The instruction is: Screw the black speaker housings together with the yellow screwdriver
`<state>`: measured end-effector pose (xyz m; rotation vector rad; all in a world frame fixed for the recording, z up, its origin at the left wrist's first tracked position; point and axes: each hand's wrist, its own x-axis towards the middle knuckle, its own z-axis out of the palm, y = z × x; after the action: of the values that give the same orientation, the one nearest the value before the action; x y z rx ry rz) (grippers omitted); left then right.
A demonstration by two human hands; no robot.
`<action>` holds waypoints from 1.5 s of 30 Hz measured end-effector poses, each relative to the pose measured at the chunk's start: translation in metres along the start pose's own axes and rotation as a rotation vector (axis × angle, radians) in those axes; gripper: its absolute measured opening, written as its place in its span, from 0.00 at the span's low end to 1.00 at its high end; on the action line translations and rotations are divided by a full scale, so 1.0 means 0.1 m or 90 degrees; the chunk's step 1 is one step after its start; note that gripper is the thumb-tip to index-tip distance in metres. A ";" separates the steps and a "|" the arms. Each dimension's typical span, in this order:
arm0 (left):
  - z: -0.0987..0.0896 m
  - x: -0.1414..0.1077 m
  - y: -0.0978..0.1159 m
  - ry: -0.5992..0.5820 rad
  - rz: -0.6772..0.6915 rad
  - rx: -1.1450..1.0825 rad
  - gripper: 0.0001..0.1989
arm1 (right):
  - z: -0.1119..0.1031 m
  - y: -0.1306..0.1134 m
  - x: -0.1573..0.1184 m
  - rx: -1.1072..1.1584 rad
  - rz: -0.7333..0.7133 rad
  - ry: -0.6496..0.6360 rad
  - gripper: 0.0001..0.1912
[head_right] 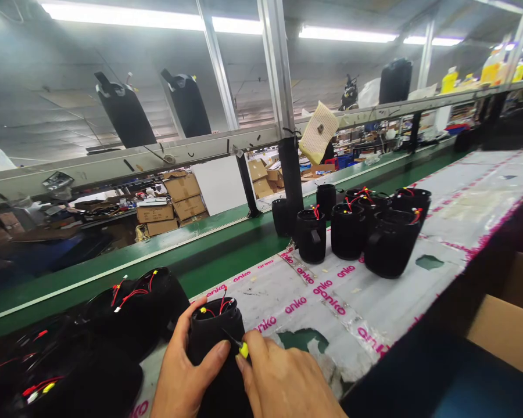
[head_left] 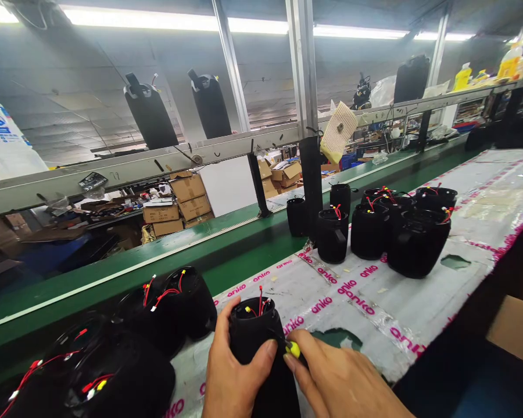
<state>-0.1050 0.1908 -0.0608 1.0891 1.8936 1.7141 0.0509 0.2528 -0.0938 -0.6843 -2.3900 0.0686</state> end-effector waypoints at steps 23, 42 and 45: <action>0.06 -0.03 0.03 0.050 0.006 0.072 0.35 | 0.02 -0.04 0.01 -0.089 0.007 0.022 0.03; 0.06 -0.04 -0.04 0.095 0.011 0.143 0.37 | -0.03 -0.31 0.09 -0.222 0.079 0.057 0.11; 0.05 -0.02 -0.07 0.100 -0.003 0.146 0.38 | -0.03 -0.35 0.13 -0.221 0.091 0.067 0.10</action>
<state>-0.1018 0.1929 -0.0687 1.0561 2.2333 1.6531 0.0283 0.2288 -0.0765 -0.9927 -2.2695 -0.3228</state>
